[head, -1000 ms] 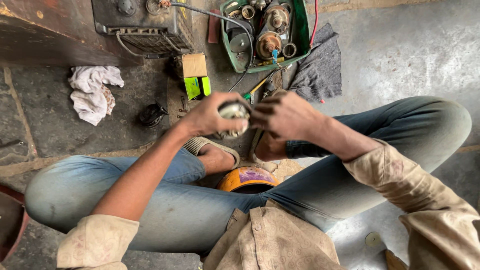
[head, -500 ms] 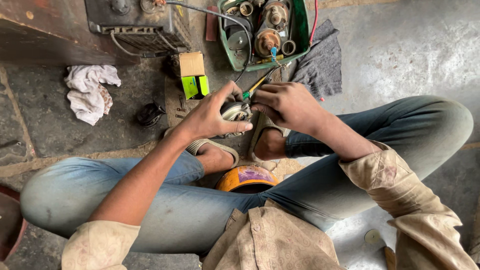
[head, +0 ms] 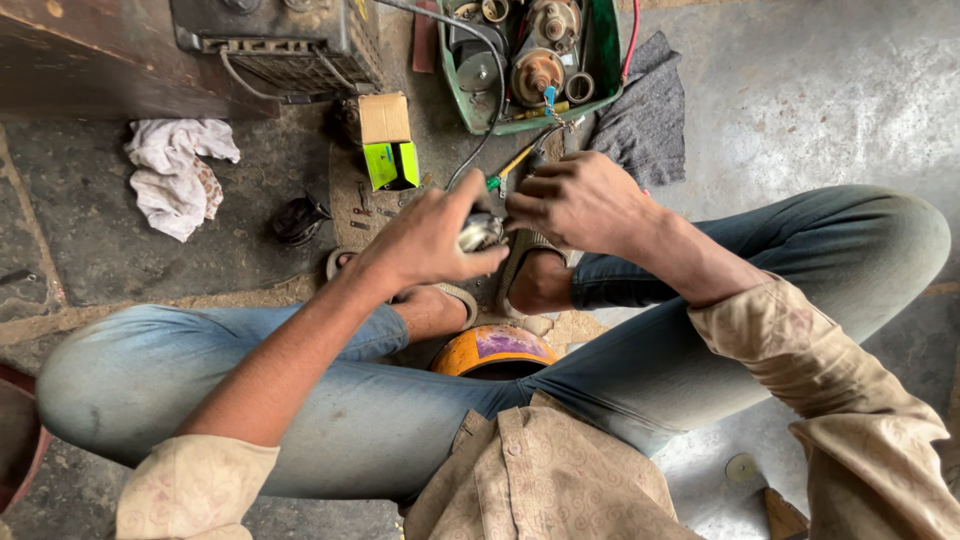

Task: The person sits on the floor and uses a screwdriver to disassemble a small cylindrical electrical component, removing the top cap and internal parts. They then connect wires to a battery and use a sanding block to clean a metal piece before placing it back into a small box.

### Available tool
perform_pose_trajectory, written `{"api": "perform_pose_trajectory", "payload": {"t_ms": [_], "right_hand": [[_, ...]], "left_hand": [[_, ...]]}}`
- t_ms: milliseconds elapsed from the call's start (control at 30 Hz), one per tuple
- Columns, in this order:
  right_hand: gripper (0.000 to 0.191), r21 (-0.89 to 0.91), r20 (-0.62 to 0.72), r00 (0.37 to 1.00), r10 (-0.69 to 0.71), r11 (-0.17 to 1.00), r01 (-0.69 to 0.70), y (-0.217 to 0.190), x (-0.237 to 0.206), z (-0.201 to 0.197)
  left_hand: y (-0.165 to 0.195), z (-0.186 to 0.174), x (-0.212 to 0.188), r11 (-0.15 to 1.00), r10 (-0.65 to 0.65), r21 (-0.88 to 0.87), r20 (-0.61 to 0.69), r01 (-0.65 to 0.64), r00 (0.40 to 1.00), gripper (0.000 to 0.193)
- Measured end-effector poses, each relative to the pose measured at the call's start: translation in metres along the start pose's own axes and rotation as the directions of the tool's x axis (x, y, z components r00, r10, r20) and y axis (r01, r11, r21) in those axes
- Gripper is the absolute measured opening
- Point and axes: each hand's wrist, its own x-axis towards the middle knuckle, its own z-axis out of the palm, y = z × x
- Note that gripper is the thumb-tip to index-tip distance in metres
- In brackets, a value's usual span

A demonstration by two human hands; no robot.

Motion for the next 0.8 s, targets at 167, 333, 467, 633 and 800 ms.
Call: {"api": "perform_pose_trajectory", "payload": {"t_ms": [167,333,467,633,800], "right_hand": [[0.020,-0.149,0.079,0.993,-0.082,0.984,0.093,-0.005,-0.003,0.001],[0.023,-0.273,0.093,0.980,-0.176,0.942,0.195,-0.025,0.001,0.010],[0.027,-0.180,0.042,0.995,-0.095,0.978,0.101,-0.028,0.003,0.004],[0.025,-0.076,-0.054,0.999,0.006,0.997,-0.010,-0.019,0.006,-0.015],[0.028,-0.116,-0.069,0.997,0.032,0.993,-0.039,-0.023,0.004,-0.023]], "left_hand": [[0.009,0.003,-0.002,0.953,-0.212,0.250,0.139,0.173,0.967,0.066],[0.017,0.008,-0.008,0.934,-0.080,0.353,0.066,0.052,0.995,0.069],[0.019,0.000,-0.002,0.932,-0.323,0.229,0.176,0.280,0.930,0.068],[0.018,-0.011,-0.001,0.955,-0.174,0.248,0.015,0.165,0.985,0.074],[0.017,-0.012,-0.004,0.960,-0.102,0.261,-0.025,0.105,0.994,0.071]]}}
